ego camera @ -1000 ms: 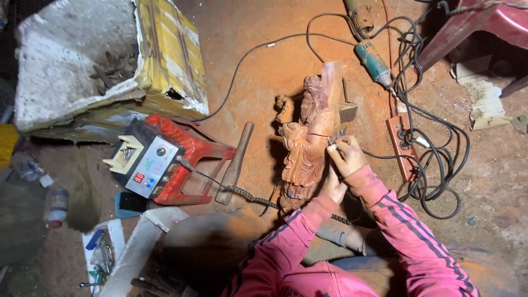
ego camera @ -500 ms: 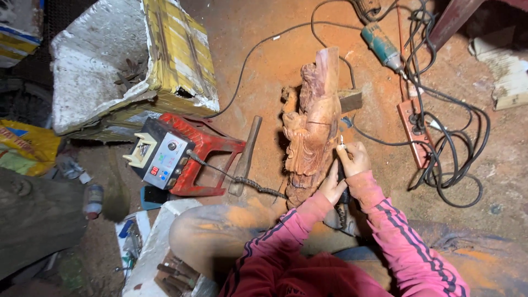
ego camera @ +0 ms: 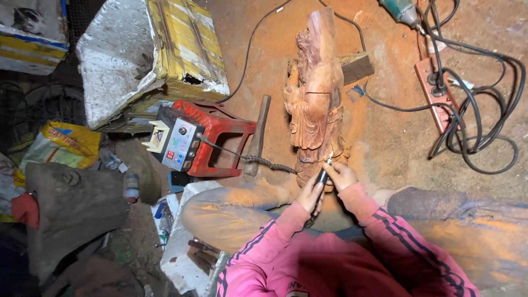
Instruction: Using a handheld rotary tool to carve fine details into a wooden statue while sitting on the floor
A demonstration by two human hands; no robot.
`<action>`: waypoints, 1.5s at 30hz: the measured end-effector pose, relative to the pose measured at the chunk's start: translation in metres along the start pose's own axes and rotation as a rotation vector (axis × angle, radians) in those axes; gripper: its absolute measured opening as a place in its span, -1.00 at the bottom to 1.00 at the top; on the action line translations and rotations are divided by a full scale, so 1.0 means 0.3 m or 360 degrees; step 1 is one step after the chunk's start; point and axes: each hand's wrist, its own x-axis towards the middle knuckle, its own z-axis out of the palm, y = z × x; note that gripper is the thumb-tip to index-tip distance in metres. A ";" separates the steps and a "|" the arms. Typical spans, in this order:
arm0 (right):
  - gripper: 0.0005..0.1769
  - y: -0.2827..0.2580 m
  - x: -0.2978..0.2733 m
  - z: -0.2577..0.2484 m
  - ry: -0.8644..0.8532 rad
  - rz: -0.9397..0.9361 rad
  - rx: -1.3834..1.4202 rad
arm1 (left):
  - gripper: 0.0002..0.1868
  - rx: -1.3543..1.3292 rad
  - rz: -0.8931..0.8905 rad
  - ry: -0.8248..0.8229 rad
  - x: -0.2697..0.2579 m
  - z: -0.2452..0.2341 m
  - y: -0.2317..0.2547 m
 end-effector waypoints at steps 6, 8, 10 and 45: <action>-0.51 -0.111 -0.086 -0.018 0.0026 -0.0253 -0.0649 | -0.48 -0.0043 -0.0062 -0.0004 0.076 -0.007 -0.249; -0.49 -0.165 -0.119 -0.044 0.0132 -0.0342 -0.0855 | -0.32 0.0023 -0.0166 -0.0165 0.145 0.021 -0.332; -0.49 -0.135 -0.083 -0.058 0.0238 -0.0296 -0.0814 | -0.48 0.0384 -0.0147 -0.0151 0.162 0.048 -0.224; -0.47 -0.008 0.030 0.168 -0.0228 0.0275 0.0194 | -0.40 0.2003 0.0606 0.0191 0.043 -0.098 0.263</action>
